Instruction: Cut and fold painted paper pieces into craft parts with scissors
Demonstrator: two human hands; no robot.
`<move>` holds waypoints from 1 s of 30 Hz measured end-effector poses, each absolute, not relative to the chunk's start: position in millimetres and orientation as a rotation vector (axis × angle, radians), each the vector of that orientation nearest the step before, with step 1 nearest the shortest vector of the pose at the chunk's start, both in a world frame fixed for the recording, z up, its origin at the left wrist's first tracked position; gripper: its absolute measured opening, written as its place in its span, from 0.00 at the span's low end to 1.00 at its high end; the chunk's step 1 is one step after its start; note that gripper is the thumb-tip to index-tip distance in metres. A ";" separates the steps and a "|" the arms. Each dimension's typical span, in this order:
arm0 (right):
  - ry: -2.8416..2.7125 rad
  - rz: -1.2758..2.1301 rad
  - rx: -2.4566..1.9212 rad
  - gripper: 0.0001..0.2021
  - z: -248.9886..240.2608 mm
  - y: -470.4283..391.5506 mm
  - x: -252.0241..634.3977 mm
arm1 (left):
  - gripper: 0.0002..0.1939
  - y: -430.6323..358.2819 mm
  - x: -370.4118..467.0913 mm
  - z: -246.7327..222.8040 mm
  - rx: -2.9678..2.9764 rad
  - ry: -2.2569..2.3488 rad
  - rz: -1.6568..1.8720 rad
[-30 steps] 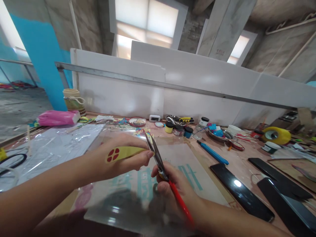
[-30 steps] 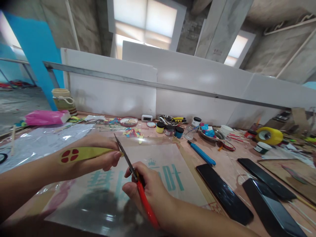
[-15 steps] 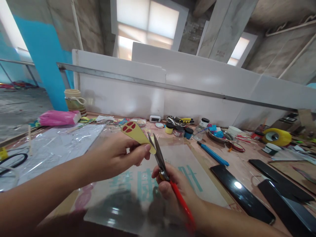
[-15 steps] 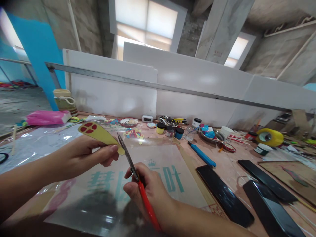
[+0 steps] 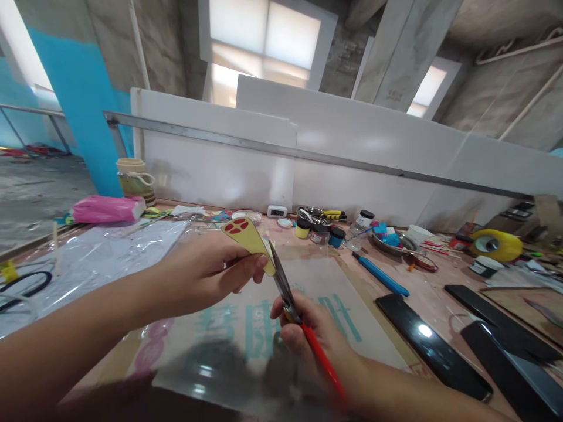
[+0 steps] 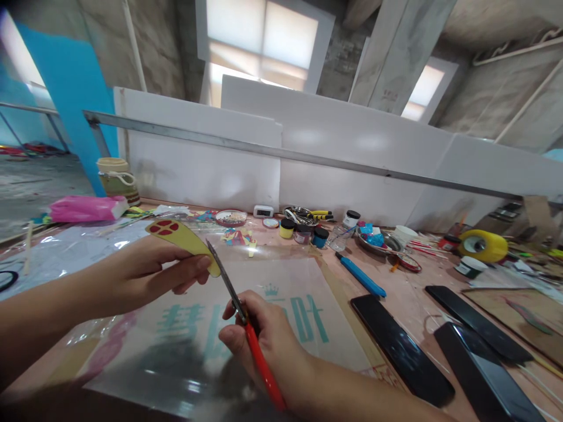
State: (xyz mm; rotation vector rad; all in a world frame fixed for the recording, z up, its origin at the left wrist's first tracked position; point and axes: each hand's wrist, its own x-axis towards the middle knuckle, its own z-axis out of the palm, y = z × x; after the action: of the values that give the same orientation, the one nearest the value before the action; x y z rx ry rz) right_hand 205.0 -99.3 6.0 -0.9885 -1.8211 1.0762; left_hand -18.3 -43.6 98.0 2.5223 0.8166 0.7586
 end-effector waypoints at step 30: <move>-1.781 1.043 -1.030 0.27 -0.7 -98.4 204.2 | 0.22 -43.6 -18.6 99.6 2.424 0.848 0.713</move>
State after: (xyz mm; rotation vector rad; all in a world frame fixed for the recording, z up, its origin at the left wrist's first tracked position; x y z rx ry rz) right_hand 204.2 -98.4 -0.7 -1.0301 -1.7810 1.0428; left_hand -18.6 -43.6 99.6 2.4235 0.8485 0.7134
